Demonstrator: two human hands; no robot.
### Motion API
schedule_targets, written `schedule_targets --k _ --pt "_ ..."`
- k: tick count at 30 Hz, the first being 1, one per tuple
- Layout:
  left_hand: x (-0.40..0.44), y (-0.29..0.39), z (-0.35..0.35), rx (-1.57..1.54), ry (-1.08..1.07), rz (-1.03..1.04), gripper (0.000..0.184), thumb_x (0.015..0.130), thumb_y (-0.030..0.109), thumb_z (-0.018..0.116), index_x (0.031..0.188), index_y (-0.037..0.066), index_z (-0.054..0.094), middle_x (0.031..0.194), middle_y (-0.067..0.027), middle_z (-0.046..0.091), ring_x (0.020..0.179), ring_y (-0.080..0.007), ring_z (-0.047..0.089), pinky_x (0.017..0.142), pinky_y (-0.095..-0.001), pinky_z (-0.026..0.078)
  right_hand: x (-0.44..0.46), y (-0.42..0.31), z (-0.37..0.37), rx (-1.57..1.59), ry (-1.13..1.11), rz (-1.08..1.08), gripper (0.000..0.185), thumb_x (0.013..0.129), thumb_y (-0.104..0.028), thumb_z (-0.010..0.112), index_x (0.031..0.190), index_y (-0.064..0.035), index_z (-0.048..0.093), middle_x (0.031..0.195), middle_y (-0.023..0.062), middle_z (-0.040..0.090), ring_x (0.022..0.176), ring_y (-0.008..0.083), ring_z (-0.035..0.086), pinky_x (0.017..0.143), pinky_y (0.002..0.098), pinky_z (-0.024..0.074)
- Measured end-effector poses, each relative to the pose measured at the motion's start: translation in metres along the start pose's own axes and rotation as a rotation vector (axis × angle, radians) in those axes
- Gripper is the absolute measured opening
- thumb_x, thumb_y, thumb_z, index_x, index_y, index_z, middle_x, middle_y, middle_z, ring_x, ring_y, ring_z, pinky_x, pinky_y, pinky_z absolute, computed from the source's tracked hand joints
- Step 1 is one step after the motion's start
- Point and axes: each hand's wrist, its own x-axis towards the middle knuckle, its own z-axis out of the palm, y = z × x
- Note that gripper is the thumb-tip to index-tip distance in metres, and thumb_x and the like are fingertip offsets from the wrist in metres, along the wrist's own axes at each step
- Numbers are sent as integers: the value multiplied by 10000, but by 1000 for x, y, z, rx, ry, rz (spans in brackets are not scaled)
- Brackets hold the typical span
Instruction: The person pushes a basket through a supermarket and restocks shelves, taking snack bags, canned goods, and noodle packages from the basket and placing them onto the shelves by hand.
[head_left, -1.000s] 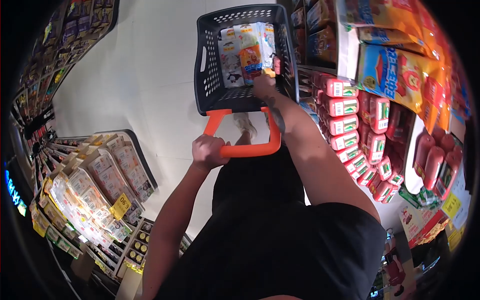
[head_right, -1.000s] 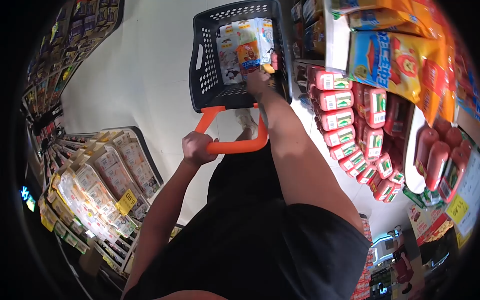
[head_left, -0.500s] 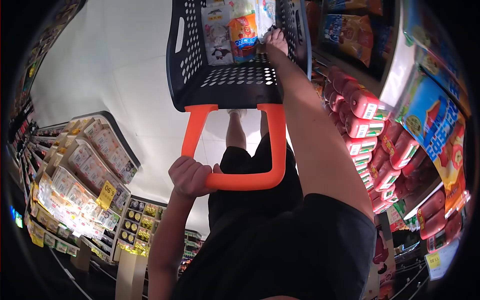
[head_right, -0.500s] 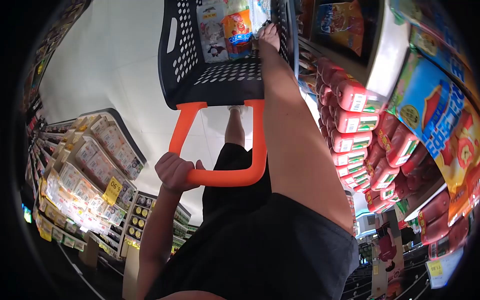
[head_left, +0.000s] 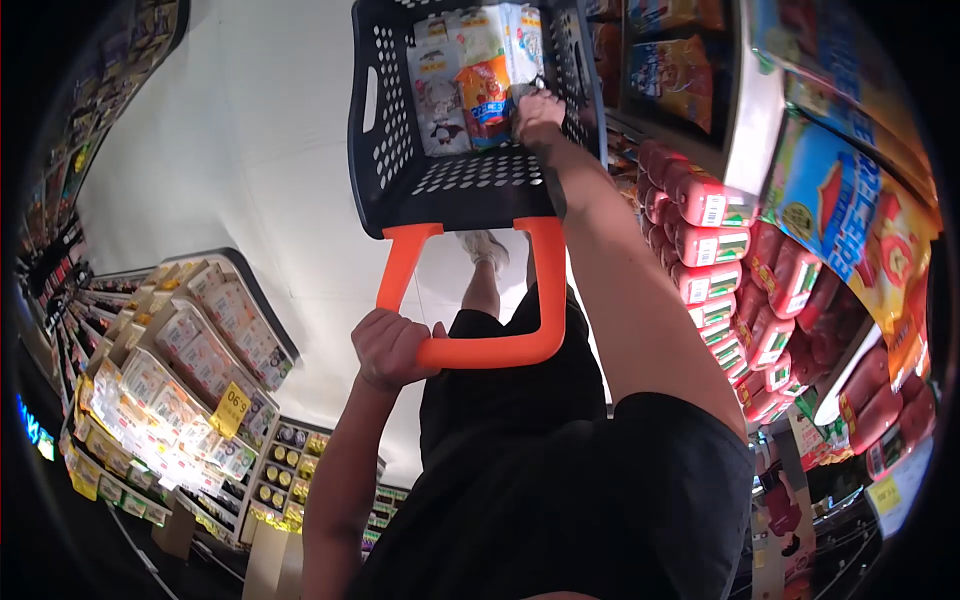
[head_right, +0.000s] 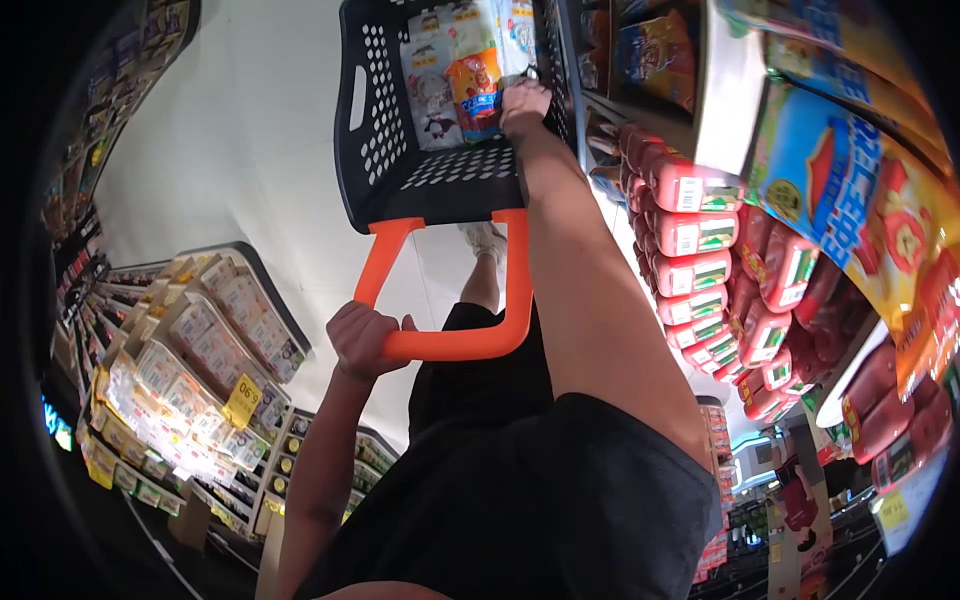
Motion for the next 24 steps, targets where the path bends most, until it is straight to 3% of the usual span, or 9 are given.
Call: schedule_targets --k 1,4,8,10,14,16,20,22,24 --pt "0 -1 -1 -5 11 4 293 662 82 711 528 124 455 461 -14 430 392 -196 454 435 -305 369 -14 -5 -15 112 -29 29 573 683 -346 813 1160 -71 650 1190 123 635 1149 292 608 955 399 478" --pt "-1 -1 -3 -14 30 6 258 630 65 742 563 102 495 488 -45 465 425 -241 503 454 -332 417 -48 -14 -48 559 -124 188 387 661 -426 820 953 -179 761 1038 86 721 978 219 692 862 359 534" --pt "-2 -2 -4 16 13 -12 249 629 115 761 565 111 520 490 -39 502 438 -252 529 466 -347 441 -109 -9 -93 1429 -297 165 469 734 -367 785 1091 -76 699 1020 61 722 880 131 703 741 291 542" --pt "-3 -4 -2 15 81 15 313 679 161 745 536 130 468 473 -49 474 420 -248 508 444 -363 411 -139 -9 -115 1711 -356 120 561 806 -153 727 1297 -1 501 1046 74 691 873 153 702 715 302 577" --pt "-2 -4 -2 33 -3 -7 258 673 236 751 575 117 544 511 -68 534 478 -279 565 487 -388 462 -242 6 -189 2118 -354 -458 814 660 104 726 1394 -23 397 1221 79 603 1022 170 643 855 308 543" --pt "1 -1 -14 42 -36 -7 248 668 248 755 589 114 563 534 -77 559 504 -291 581 508 -389 479 -296 15 -229 2102 -335 -587 873 678 79 716 1461 -36 350 1296 94 570 1152 180 591 953 297 491" --pt "24 -9 -35 -273 -597 -235 385 719 375 707 936 59 687 833 -131 676 765 -254 675 722 -373 536 -365 12 -272 2453 -530 -1080 906 792 -169 734 1532 -30 230 1493 166 398 1375 279 423 1144 424 349" --pt "36 -28 -31 -1210 -626 -586 542 810 411 642 1224 64 598 1078 -101 646 954 -219 654 824 -365 520 -378 7 -273 2539 -594 -903 816 846 -250 695 1511 -22 281 1467 179 421 1342 300 456 1121 425 380" --pt "49 -20 -64 -1394 -671 -590 636 885 438 546 1407 93 431 1303 -80 513 1092 -206 587 887 -352 503 -384 -7 -267 2427 -355 -534 568 922 -290 601 1387 -6 443 1283 178 568 1129 278 612 956 399 512"
